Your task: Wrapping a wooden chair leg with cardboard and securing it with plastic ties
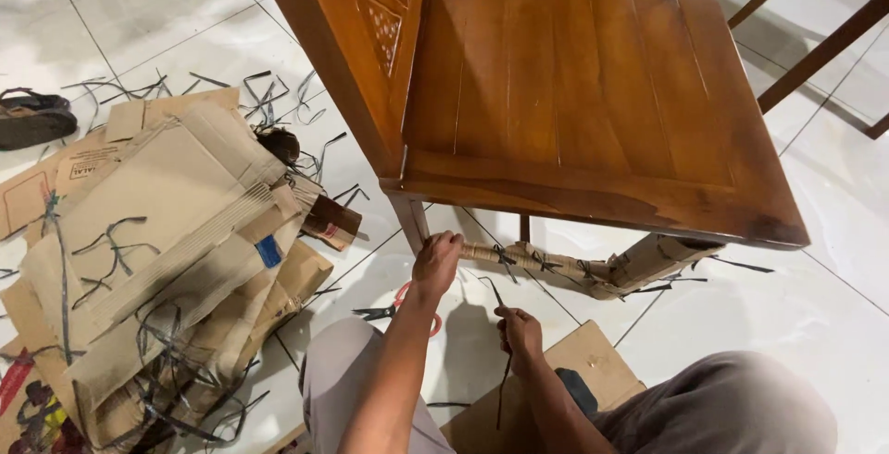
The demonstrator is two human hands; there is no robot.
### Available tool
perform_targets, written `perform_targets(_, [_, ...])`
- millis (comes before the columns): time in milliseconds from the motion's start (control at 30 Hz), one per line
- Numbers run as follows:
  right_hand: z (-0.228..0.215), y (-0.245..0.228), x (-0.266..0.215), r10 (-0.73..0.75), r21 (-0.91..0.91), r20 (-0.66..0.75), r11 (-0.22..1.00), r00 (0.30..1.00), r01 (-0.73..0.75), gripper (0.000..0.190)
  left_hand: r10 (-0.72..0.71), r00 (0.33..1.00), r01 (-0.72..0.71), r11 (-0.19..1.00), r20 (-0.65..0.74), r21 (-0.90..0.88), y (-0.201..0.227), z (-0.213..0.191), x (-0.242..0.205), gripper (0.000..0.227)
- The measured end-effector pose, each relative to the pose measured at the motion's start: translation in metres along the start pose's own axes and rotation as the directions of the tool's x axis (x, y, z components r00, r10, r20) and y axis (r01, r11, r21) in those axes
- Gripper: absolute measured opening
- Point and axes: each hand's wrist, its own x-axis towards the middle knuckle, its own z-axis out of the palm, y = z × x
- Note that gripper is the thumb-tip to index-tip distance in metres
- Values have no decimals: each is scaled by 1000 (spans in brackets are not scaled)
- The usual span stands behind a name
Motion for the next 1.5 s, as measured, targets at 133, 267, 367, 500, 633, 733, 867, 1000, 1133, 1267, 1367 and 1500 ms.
perform_targets(133, [19, 8, 18, 116, 54, -35, 992, 993, -114, 19, -11, 997, 15, 999, 80, -51, -8, 13, 0, 27])
perform_targets(267, [45, 26, 45, 134, 73, -126, 989, 983, -126, 15, 12, 973, -34, 995, 231, 92, -30, 49, 0, 28])
perform_targets(367, [61, 23, 65, 114, 149, -102, 984, 988, -98, 18, -14, 979, 9, 1000, 201, 27, -9, 3, 2, 28])
perform_targets(500, [96, -16, 52, 114, 206, -73, 974, 991, -97, 21, -37, 979, 44, 999, 201, -30, -9, -3, 4, 31])
perform_targets(633, [105, -11, 80, 103, 234, 7, 967, 995, -102, 14, -80, 959, 112, 988, 272, -106, -12, 1, 1, 48])
perform_targets(733, [100, -9, 91, 88, 219, 12, 972, 996, -89, 11, -127, 945, 192, 961, 301, -199, -9, -6, 3, 50])
perform_targets(867, [94, -8, 93, 115, 228, -38, 968, 993, -103, 25, -165, 937, 228, 957, 307, -182, -16, 30, 1, 37])
perform_targets(1000, [86, 25, 136, 73, 371, 158, 920, 985, -128, 17, -188, 927, 250, 955, 325, -160, -19, 36, 1, 35])
perform_targets(1133, [113, -27, 70, -5, -483, 182, 871, 983, 94, 12, -190, 937, 245, 956, 294, -162, -24, 55, 2, 30])
perform_targets(1267, [110, -31, 73, 208, 297, 227, 916, 951, -271, 19, -175, 970, 196, 974, 170, -114, -20, 59, 0, 21])
perform_targets(1367, [108, -35, 65, 181, 269, 247, 931, 952, -247, 20, -85, 967, 141, 963, 238, -228, -10, -5, 10, 28])
perform_targets(1500, [108, -46, 50, 194, 317, 239, 910, 951, -266, 19, -341, 928, 358, 927, 149, -111, 2, 55, 12, 30])
